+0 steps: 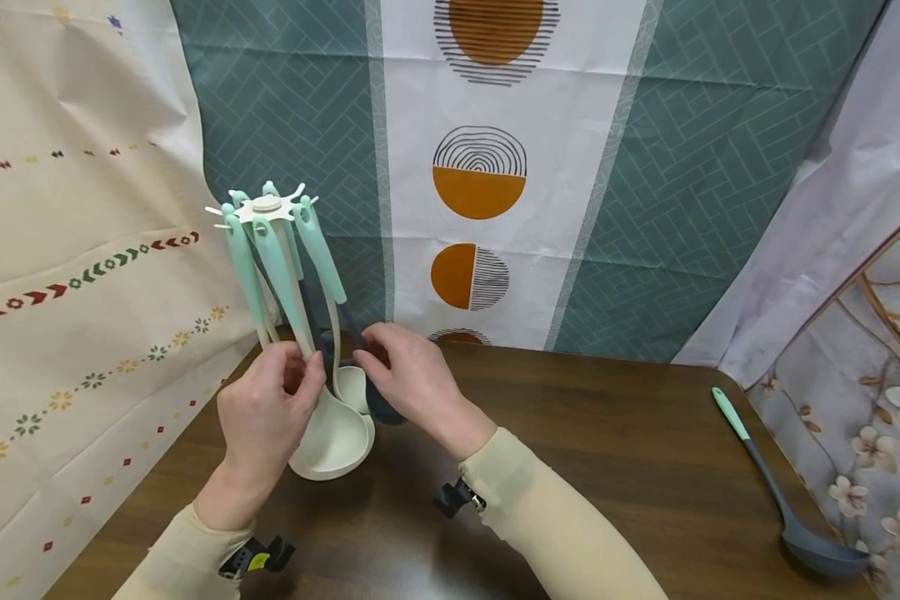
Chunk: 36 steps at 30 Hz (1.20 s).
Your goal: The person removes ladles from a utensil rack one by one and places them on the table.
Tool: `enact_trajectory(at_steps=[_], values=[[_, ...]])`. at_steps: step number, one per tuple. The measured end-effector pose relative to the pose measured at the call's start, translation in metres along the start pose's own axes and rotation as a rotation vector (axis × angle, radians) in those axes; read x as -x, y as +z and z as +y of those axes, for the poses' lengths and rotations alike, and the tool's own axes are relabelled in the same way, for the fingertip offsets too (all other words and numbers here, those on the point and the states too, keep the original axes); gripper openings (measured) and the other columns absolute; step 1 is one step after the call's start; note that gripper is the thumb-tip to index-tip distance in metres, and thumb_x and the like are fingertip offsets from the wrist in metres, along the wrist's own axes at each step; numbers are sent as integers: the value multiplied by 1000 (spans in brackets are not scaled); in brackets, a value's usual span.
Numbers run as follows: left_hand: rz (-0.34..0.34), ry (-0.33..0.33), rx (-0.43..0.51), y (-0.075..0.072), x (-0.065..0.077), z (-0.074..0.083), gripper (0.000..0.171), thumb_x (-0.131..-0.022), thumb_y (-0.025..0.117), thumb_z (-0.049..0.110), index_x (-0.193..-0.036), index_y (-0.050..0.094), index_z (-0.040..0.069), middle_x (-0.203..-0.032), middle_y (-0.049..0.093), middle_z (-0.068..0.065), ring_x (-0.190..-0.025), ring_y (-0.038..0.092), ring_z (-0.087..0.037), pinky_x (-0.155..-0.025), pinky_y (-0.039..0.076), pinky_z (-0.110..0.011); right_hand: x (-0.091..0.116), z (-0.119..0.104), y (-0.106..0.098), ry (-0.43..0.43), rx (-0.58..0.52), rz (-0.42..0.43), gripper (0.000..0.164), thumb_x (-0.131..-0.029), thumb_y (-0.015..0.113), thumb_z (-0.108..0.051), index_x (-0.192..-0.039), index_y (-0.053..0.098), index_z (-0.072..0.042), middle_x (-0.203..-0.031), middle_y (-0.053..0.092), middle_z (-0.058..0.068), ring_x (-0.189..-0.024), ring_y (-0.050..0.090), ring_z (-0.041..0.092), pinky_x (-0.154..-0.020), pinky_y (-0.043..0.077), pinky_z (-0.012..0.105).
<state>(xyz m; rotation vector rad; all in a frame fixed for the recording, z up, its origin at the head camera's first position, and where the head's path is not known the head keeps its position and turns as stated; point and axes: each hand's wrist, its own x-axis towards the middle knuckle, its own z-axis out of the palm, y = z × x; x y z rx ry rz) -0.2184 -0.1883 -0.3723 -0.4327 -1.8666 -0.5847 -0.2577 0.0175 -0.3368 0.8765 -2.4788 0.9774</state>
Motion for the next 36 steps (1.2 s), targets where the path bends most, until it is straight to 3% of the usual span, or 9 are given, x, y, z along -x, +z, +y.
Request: enact_trajectory(at_steps=[13, 36], values=[[-27, 0, -11, -1, 0, 1, 18, -100, 75, 15, -101, 67, -2, -78, 70, -13, -58, 68, -27, -44, 49, -40, 5, 6, -6, -4, 8, 24, 9, -105, 79, -23, -107, 74, -16, -93, 67, -5, -81, 61, 14, -76, 56, 30], [-27, -2, -21, 0, 1, 0, 21, -103, 71, 20, -99, 67, 0, -78, 72, -11, -57, 67, -22, -43, 48, -39, 24, 24, -19, 77, 28, 24, 11, -105, 78, -23, -100, 71, -18, -88, 63, -7, -80, 59, 16, -74, 54, 35]])
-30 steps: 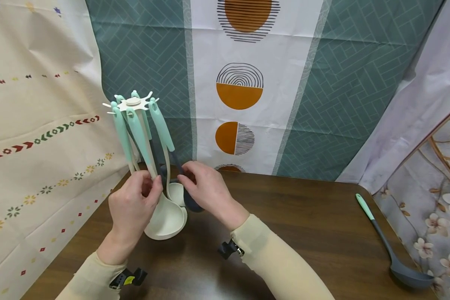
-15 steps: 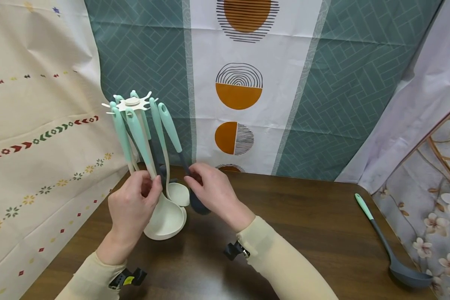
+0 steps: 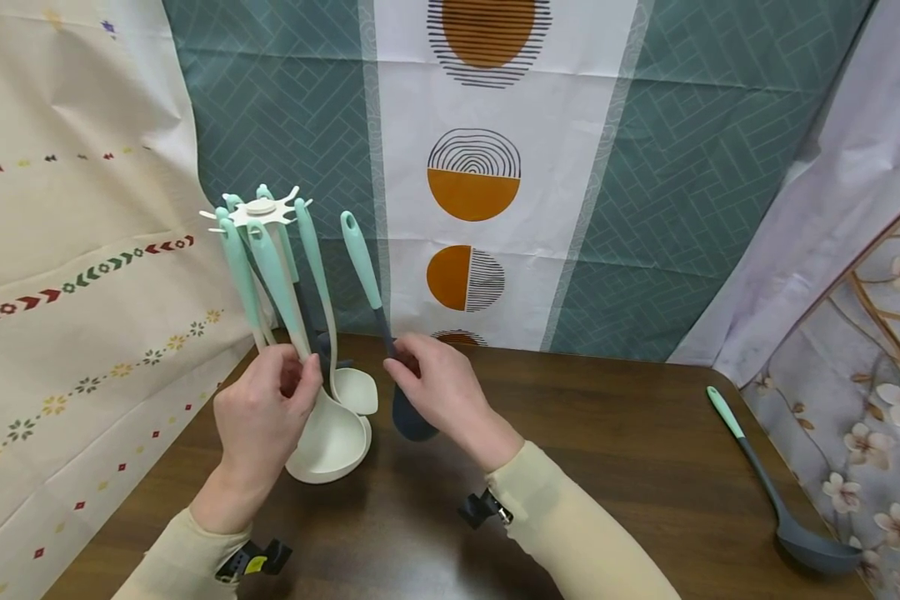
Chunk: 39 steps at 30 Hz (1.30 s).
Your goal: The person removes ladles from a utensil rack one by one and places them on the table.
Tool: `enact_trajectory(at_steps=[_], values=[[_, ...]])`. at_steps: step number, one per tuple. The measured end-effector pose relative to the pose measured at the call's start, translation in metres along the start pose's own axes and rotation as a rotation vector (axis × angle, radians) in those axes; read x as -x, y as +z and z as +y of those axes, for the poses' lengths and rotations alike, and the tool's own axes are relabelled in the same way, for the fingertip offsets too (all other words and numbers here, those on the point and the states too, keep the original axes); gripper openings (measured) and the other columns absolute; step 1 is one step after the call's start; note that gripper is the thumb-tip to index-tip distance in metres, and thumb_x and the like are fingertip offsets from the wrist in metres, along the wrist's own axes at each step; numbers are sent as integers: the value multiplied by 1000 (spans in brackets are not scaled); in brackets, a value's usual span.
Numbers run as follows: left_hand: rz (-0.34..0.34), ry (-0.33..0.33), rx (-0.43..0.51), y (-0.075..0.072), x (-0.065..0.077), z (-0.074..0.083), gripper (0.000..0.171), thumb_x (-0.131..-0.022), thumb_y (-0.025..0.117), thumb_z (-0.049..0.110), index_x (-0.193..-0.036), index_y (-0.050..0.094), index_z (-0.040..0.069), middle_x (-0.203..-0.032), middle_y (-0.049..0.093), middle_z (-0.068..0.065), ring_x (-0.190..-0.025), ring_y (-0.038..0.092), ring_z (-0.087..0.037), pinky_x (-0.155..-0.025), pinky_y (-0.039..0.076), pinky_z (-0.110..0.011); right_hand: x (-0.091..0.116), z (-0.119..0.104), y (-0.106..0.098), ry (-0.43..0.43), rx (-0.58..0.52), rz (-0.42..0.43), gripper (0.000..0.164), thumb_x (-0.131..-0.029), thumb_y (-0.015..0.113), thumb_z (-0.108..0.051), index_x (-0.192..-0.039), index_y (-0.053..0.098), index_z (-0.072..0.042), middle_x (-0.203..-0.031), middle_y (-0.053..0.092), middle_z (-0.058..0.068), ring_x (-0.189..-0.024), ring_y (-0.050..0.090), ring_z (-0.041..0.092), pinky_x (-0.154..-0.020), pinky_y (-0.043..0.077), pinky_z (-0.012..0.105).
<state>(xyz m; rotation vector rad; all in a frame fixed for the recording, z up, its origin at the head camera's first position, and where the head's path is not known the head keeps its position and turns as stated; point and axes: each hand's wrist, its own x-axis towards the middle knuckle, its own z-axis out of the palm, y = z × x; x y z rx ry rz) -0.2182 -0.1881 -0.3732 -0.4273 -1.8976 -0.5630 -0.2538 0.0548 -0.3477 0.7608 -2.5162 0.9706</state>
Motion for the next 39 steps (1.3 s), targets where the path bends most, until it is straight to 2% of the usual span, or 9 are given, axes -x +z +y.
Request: enact_trajectory(at_steps=[7, 24, 39], values=[[35, 3, 18, 2, -1, 1, 19, -101, 71, 18, -98, 67, 0, -76, 71, -10, -55, 66, -23, -41, 46, -40, 8, 8, -6, 29, 22, 5, 9, -104, 79, -23, -102, 72, -19, -87, 63, -9, -79, 60, 13, -76, 54, 36], [23, 3, 10, 1, -1, 0, 19, -101, 72, 18, -98, 67, 0, -77, 71, -11, -56, 67, -23, -42, 47, -40, 29, 28, -22, 114, 44, -11, 11, -103, 80, -23, -107, 74, -15, -88, 66, -8, -77, 59, 15, -73, 54, 37], [34, 4, 14, 1, -1, 2, 18, -100, 72, 16, -98, 66, 0, -76, 71, -11, -56, 66, -24, -42, 47, -41, 49, 47, -23, 143, 59, -18, 10, -102, 81, -22, -106, 74, -15, -84, 65, -10, -74, 58, 13, -72, 53, 37]])
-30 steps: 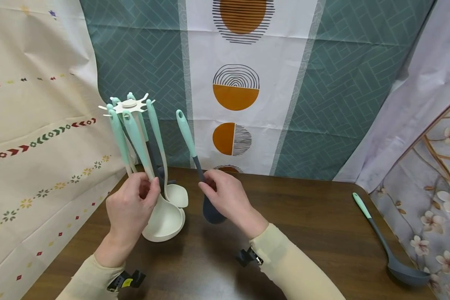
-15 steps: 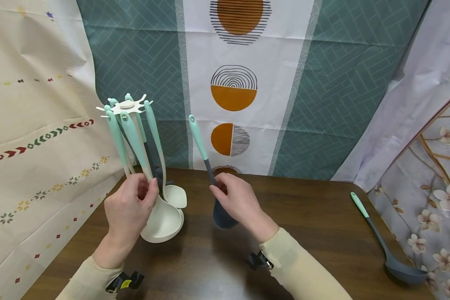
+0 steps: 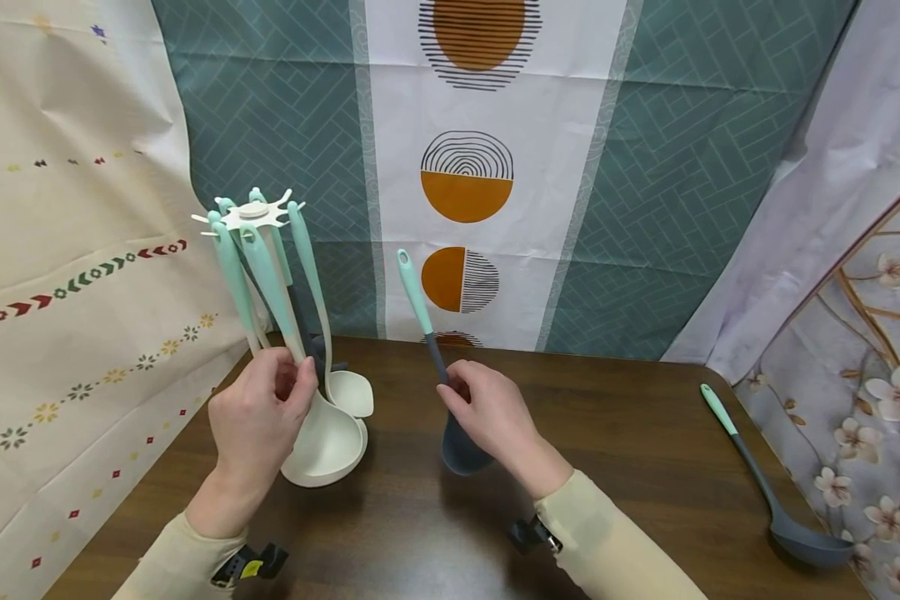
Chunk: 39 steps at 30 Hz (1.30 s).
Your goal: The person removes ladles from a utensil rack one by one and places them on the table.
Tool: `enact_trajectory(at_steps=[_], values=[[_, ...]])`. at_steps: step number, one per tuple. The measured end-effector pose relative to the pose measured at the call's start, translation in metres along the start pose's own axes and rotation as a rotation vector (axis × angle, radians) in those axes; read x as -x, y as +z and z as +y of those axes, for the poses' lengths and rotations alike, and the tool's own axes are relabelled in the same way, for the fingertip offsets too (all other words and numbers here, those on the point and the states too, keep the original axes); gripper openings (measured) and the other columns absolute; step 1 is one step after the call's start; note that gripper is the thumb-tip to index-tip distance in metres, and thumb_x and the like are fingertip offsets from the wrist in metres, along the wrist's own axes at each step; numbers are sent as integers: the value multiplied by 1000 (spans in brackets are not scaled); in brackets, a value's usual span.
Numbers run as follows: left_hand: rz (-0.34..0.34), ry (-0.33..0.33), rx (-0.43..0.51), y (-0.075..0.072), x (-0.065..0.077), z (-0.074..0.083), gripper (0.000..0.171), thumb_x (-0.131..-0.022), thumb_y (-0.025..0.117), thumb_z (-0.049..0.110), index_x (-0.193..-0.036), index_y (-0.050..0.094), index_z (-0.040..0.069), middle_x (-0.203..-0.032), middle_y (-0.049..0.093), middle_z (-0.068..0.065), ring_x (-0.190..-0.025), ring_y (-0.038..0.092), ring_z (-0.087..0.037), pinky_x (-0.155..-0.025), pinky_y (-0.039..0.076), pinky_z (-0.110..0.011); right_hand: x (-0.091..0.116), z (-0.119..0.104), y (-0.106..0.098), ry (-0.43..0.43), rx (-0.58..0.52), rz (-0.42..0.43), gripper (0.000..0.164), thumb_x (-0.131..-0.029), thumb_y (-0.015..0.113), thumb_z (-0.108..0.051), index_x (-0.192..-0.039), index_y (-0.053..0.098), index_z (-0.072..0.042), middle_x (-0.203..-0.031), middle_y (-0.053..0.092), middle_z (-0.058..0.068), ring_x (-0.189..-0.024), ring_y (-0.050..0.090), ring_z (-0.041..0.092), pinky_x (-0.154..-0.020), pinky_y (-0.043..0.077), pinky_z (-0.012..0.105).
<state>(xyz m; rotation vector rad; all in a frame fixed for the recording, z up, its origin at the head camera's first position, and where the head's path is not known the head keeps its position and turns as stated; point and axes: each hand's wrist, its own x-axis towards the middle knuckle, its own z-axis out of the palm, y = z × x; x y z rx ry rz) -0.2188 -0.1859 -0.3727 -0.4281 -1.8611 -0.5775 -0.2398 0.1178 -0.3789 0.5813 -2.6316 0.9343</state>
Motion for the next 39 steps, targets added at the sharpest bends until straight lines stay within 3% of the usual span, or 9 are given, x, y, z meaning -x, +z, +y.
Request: enact_trajectory(at_steps=[17, 23, 39], values=[[-26, 2, -29, -1, 1, 0, 19, -101, 72, 17, -97, 66, 0, -76, 71, -11, -56, 67, -24, -42, 46, -39, 19, 29, 6, 49, 35, -13, 8, -101, 82, -20, -103, 75, -17, -84, 67, -13, -73, 59, 8, -71, 53, 36], [1, 3, -9, 1, 0, -1, 19, -100, 71, 18, -98, 66, 0, -76, 71, -11, -55, 67, -24, -41, 45, -40, 24, 37, 8, 74, 43, -18, 8, -100, 83, -19, -103, 76, -17, -85, 69, -13, -73, 60, 7, -72, 53, 37], [8, 3, -5, 2, 1, -1, 18, -100, 71, 18, -97, 66, 0, -76, 71, -10, -55, 66, -24, -41, 45, -40, 40, 67, -2, 150, 100, -29, 7, -101, 81, -18, -105, 76, -13, -86, 71, -9, -74, 62, 10, -72, 54, 39]])
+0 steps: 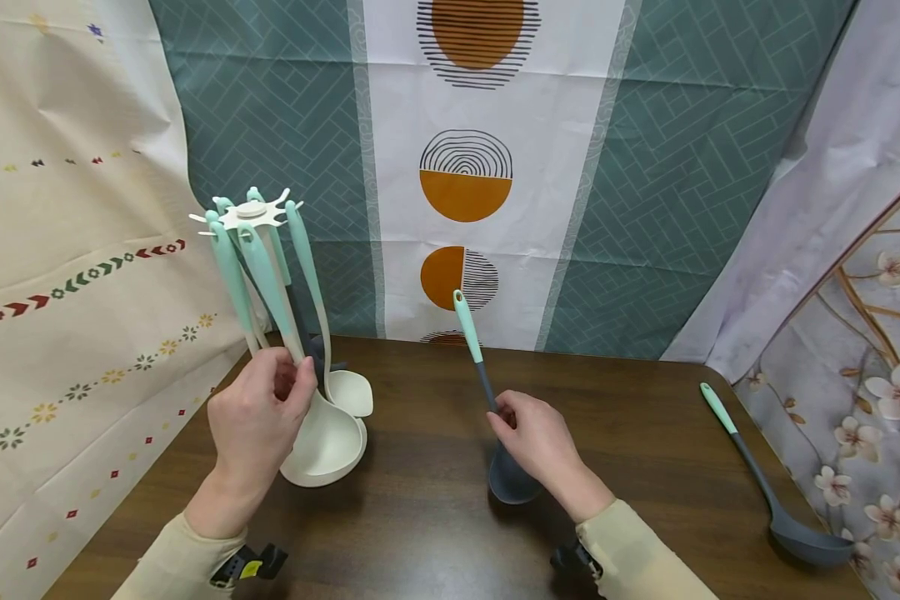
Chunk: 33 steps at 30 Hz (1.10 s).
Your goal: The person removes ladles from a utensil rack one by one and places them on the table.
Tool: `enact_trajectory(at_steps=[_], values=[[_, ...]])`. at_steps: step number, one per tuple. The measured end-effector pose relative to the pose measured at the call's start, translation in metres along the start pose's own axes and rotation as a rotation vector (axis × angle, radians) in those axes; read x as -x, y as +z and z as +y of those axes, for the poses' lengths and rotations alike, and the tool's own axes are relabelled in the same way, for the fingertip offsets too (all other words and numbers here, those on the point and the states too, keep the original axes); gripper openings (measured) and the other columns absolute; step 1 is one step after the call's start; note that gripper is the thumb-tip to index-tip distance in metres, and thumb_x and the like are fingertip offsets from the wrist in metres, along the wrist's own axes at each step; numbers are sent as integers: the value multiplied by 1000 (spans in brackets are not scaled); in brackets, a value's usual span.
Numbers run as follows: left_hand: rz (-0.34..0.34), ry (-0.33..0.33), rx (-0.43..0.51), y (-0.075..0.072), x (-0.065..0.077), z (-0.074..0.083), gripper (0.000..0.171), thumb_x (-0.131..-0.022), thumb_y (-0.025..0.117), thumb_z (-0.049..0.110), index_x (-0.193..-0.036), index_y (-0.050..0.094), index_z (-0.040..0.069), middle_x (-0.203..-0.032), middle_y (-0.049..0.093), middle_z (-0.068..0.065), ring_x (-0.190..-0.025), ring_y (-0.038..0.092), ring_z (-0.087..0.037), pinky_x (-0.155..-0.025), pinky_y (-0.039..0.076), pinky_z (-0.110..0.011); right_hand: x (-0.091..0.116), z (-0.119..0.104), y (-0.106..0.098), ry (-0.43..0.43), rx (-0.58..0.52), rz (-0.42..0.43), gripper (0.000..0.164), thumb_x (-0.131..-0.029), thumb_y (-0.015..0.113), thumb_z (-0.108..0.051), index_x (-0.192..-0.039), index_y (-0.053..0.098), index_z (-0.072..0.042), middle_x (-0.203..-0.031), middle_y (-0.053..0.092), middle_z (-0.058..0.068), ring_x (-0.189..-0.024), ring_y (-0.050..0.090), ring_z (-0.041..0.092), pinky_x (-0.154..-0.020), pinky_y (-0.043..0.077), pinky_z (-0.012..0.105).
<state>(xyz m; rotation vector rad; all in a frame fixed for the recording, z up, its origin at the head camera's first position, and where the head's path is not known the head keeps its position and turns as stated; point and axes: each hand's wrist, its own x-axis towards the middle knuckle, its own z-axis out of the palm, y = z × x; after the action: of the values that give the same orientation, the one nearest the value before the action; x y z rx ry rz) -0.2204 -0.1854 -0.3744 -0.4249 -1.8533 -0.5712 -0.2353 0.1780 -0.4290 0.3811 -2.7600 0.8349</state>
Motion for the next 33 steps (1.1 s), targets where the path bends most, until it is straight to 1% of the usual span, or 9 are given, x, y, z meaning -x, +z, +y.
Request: enact_trajectory(at_steps=[4, 8, 13, 24, 29, 33], values=[[-2, -1, 4, 0, 0, 0, 17, -99, 72, 17, -98, 66, 1, -76, 71, -10, -55, 66, -24, -41, 46, -40, 6, 8, -5, 15, 12, -5, 7, -101, 80, -18, -105, 76, -13, -87, 72, -9, -76, 63, 9, -74, 54, 40], [-6, -1, 8, 0, 0, 0, 17, -99, 73, 17, -98, 66, 0, -77, 71, -11, -55, 66, -24, -41, 46, -40, 11, 17, -10, 26, 21, -14, 6, -101, 80, -16, -105, 77, -13, -86, 71, -9, -74, 61, 10, -71, 53, 39], [-11, -2, 12, 0, -1, 0, 18, -100, 72, 17, -99, 66, 0, -77, 71, -11, -55, 66, -24, -41, 46, -40, 16, 28, -17, 35, 48, -7, 6, -101, 80, -16, -105, 77, -12, -86, 71, -8, -74, 62, 10, -70, 52, 39], [-32, -9, -3, -1, 1, 0, 19, -101, 72, 18, -98, 66, 0, -76, 71, -11, -55, 66, -23, -42, 46, -39, 29, 52, -31, 51, 90, -1, 6, -100, 80, -16, -104, 77, -12, -84, 71, -9, -73, 61, 10, -68, 51, 38], [-42, -7, -7, -1, 1, 0, 19, -101, 73, 16, -99, 65, -1, -77, 72, -12, -55, 67, -23, -42, 47, -39, 35, 62, -39, 62, 112, -5, 6, -100, 80, -16, -103, 77, -11, -83, 70, -9, -72, 61, 11, -67, 51, 39], [-37, -1, -12, -1, 1, 0, 17, -99, 75, 14, -99, 65, 0, -77, 72, -11, -56, 68, -24, -41, 45, -38, 39, 70, -46, 68, 123, -11, 7, -100, 80, -17, -103, 77, -11, -84, 71, -9, -73, 61, 11, -67, 50, 40]])
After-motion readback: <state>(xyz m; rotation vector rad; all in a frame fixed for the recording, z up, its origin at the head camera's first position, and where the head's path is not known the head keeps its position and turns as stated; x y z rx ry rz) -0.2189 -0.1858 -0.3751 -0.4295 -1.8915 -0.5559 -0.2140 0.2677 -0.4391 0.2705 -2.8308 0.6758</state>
